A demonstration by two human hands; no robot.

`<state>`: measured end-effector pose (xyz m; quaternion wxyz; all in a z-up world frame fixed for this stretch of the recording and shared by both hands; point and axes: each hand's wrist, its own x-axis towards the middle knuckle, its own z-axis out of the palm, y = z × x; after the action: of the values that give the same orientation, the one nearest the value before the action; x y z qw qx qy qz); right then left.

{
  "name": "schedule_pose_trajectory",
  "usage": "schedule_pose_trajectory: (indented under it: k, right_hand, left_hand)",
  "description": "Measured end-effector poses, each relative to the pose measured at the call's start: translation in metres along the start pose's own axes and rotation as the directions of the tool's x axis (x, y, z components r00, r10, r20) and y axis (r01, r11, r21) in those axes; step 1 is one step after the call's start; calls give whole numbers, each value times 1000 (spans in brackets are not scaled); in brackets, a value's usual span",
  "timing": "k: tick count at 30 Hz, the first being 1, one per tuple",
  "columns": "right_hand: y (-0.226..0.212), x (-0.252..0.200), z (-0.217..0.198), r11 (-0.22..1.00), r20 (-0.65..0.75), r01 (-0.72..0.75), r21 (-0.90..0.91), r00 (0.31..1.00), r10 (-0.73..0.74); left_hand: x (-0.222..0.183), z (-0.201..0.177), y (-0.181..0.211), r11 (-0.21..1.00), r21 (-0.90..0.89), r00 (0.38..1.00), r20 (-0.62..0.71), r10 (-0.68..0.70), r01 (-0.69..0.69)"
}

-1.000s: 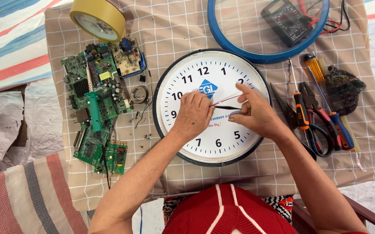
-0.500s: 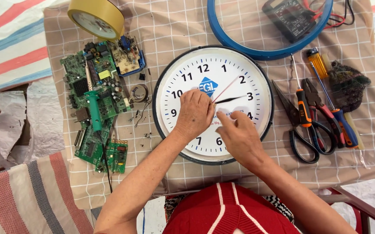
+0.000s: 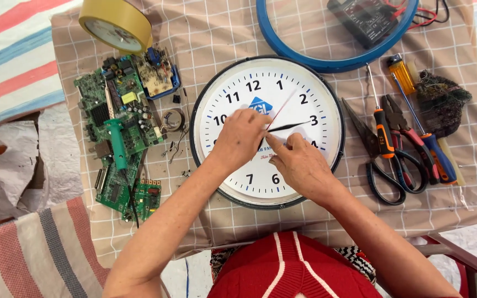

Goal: Reassembling a clock by carefully placing and aligning the hour, minute, and second hands onto the clock face spindle.

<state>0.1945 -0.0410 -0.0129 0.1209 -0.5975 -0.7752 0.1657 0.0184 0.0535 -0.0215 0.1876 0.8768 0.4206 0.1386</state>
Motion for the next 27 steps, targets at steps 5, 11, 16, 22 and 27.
schedule_pose_trajectory:
  k: [5, 11, 16, 22, 27]
  right_hand:
    - [2, 1, -3, 1000, 59, -16, -4, 998, 16]
    - [4, -2, -9, 983, 135, -100, 151, 988, 80]
    - [1, 4, -13, 981, 173, -125, 150, 980, 98]
    - [0, 7, -19, 963, 235, -180, 201, 963, 131]
    - [1, 13, -29, 927, 302, -280, 248, 932, 200]
  left_hand:
    - [3, -27, 8, 961, 131, 957, 197, 215, -243]
    - [18, -42, 5, 900, 271, 908, 342, 241, -341]
    - [16, -38, -5, 844, 351, 909, 251, 333, -406]
    - [11, -14, -16, 841, 380, 923, 152, 353, -384]
    - [8, -7, -14, 839, 393, 925, 115, 362, -377]
